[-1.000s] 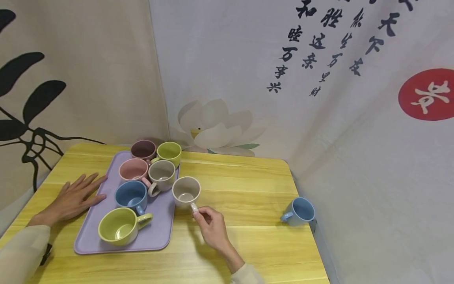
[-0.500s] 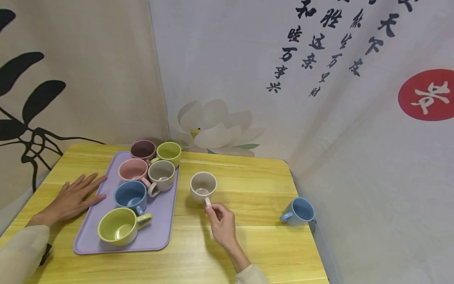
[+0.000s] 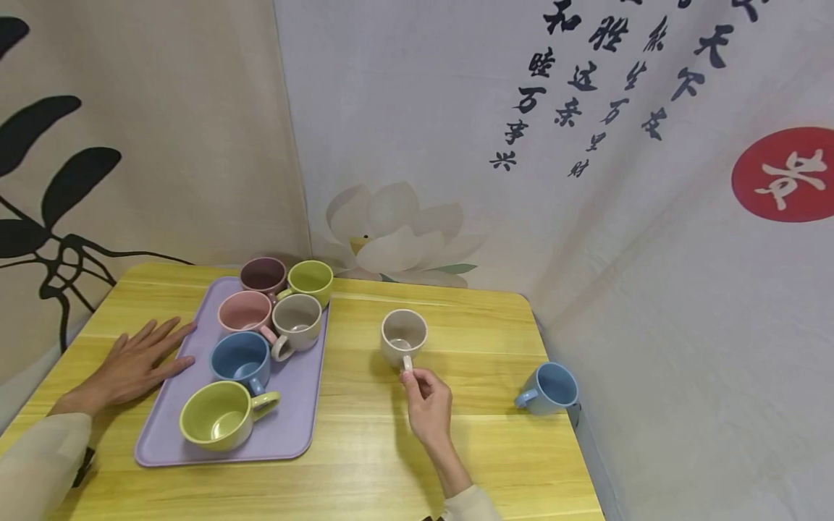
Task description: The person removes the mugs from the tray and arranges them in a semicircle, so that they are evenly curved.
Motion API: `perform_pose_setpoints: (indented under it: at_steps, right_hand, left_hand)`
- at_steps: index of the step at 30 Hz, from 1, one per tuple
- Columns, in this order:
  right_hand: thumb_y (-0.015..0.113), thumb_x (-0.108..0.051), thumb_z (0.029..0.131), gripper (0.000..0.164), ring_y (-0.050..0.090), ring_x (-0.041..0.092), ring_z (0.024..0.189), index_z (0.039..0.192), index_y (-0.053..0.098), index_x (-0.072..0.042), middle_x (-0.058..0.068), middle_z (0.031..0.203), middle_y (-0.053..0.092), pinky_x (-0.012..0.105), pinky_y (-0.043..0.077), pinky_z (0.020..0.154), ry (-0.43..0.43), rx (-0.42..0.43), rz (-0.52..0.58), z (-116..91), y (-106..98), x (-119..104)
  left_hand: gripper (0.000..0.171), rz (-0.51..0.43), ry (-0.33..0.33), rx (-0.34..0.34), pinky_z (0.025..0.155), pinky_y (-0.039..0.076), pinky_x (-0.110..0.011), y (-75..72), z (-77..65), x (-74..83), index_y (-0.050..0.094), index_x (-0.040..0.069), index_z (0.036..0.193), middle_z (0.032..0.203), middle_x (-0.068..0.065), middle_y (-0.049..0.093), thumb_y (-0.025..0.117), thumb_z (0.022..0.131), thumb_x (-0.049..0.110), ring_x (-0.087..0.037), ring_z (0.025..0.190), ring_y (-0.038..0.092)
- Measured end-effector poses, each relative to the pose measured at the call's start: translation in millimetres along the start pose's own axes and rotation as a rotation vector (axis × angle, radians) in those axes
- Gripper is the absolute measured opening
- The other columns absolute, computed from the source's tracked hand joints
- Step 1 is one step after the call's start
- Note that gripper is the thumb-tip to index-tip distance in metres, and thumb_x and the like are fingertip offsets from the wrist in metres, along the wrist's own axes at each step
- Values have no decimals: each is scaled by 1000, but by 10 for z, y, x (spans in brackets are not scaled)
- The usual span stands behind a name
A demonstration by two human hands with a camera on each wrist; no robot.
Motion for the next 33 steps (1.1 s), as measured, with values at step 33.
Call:
perform_pose_setpoints:
  at_steps: [33]
  right_hand:
    - [76, -16, 110, 22, 86, 26, 102, 113, 82, 5, 12, 103, 87, 18, 62, 77, 88, 374, -10, 92, -710, 217]
  left_hand:
    - [89, 12, -9, 11, 127, -4, -94, -9, -5, 26, 20, 26, 182, 186, -34, 15, 52, 112, 70, -69, 169, 3]
Point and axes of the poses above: each hand's wrist, its own z-axis towards the middle knuckle, its own y-axis out of the palm, x = y × z, the point moved 10 cm from there along z, towards the middle knuckle
